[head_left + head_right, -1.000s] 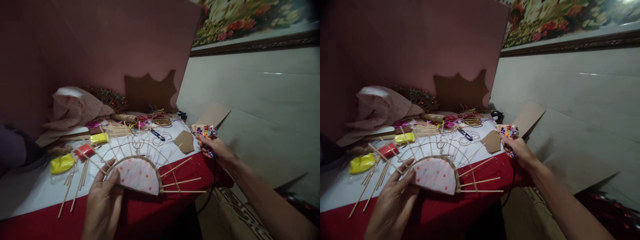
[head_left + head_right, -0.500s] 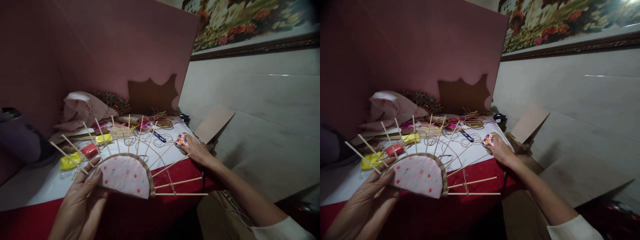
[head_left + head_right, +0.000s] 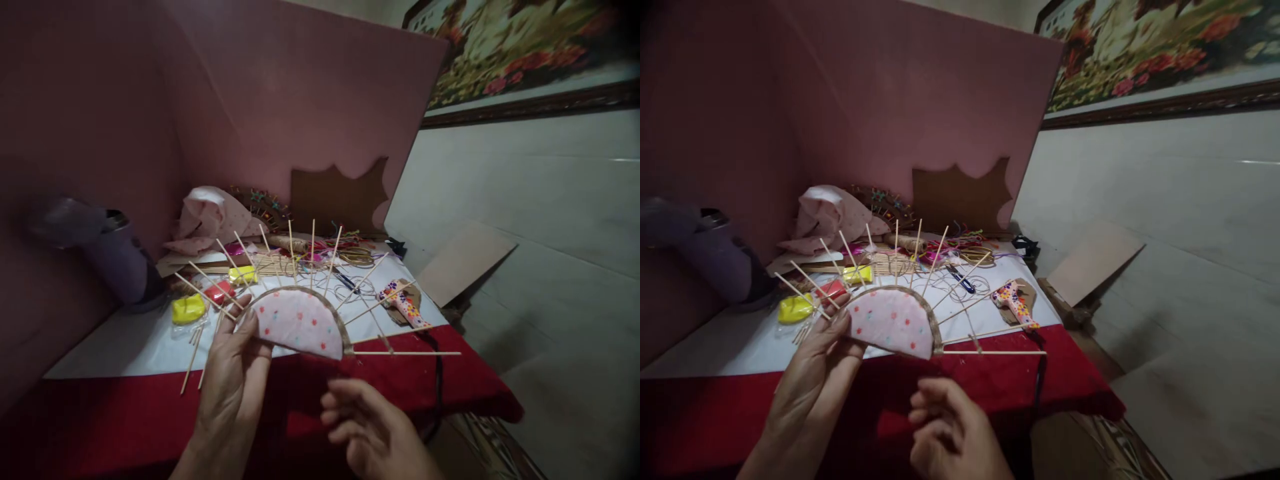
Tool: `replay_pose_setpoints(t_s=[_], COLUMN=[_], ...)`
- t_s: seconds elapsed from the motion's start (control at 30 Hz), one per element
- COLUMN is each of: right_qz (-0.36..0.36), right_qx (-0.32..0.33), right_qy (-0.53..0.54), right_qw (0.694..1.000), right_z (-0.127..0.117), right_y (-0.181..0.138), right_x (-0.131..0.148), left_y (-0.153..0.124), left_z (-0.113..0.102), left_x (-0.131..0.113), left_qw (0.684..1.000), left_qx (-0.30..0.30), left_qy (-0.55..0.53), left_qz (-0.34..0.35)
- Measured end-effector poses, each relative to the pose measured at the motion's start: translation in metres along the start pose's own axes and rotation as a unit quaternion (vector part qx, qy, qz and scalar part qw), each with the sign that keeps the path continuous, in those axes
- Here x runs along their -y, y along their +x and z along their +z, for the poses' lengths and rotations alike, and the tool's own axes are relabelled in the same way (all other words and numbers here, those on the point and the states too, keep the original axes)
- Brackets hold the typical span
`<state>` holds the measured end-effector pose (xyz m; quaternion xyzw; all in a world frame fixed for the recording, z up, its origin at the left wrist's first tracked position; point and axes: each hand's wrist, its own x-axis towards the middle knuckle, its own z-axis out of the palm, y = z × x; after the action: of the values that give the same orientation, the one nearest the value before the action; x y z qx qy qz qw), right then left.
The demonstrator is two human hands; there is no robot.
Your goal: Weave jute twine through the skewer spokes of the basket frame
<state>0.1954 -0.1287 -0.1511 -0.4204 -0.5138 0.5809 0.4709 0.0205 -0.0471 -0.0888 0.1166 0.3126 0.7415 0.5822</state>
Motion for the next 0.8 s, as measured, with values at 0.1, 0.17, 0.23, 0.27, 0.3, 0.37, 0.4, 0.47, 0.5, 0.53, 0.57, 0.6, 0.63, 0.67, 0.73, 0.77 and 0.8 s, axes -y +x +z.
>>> replay_pose_setpoints(t_s=[0.1,0.17,0.23,0.27,0.3,0.37,0.4,0.47,0.5,0.53,0.57,0.6,0.63,0.67,0.73,0.77,0.8], right_qz=[-0.011,-0.016,-0.001,0.007,0.012,0.018,0.021,0.024,0.025,0.023,0.021,0.022,0.026,0.03,0.042,0.049,0.055], right_qx=[-0.038,-0.067,-0.069,-0.065,-0.067,-0.089,-0.108,-0.153,-0.174,-0.194,-0.21,-0.219,-0.225,-0.226,-0.222,-0.216,-0.21], right_qy=[0.2,0.292,0.359,0.381,0.394,0.405,0.407,0.405,0.401,0.395,0.385,0.375,0.365,0.354,0.334,0.325,0.317], right_qw=[0.979,0.954,0.931,0.922,0.917,0.91,0.907,0.901,0.899,0.898,0.898,0.9,0.903,0.907,0.915,0.919,0.923], right_z=[0.035,0.047,0.055,0.059,0.061,0.064,0.063,0.059,0.055,0.052,0.048,0.044,0.041,0.039,0.037,0.038,0.038], right_y=[0.034,0.047,0.052,0.054,0.055,0.059,0.061,0.064,0.065,0.066,0.066,0.065,0.064,0.063,0.059,0.057,0.056], right_x=[0.001,0.006,0.01,0.01,0.011,0.011,0.011,0.011,0.011,0.011,0.011,0.01,0.009,0.008,0.006,0.006,0.005], left_y=[-0.011,-0.017,-0.023,-0.025,-0.026,-0.027,-0.027,-0.025,-0.024,-0.023,-0.021,-0.019,-0.017,-0.015,-0.009,-0.005,-0.001], left_z=[0.002,0.001,0.0,0.0,-0.001,-0.006,-0.009,-0.021,-0.027,-0.033,-0.038,-0.04,-0.04,-0.036,-0.02,-0.009,0.002], left_x=[0.009,0.014,0.018,0.019,0.02,0.021,0.021,0.02,0.018,0.015,0.01,0.005,-0.001,-0.008,-0.02,-0.024,-0.028], left_qw=[0.999,0.998,0.997,0.996,0.996,0.994,0.993,0.991,0.988,0.975,0.948,0.908,0.859,0.807,0.692,0.636,0.582], left_qx=[0.026,0.045,0.062,0.069,0.076,0.092,0.095,0.074,0.043,0.003,-0.031,-0.046,-0.031,0.015,0.119,0.139,0.145], left_qy=[0.001,0.01,0.016,0.019,0.024,0.039,0.052,0.107,0.148,0.2,0.254,0.305,0.362,0.422,0.512,0.547,0.584], left_qz=[-0.019,-0.034,-0.042,-0.043,-0.041,-0.038,-0.036,-0.01,0.03,0.099,0.188,0.283,0.359,0.413,0.495,0.527,0.547])
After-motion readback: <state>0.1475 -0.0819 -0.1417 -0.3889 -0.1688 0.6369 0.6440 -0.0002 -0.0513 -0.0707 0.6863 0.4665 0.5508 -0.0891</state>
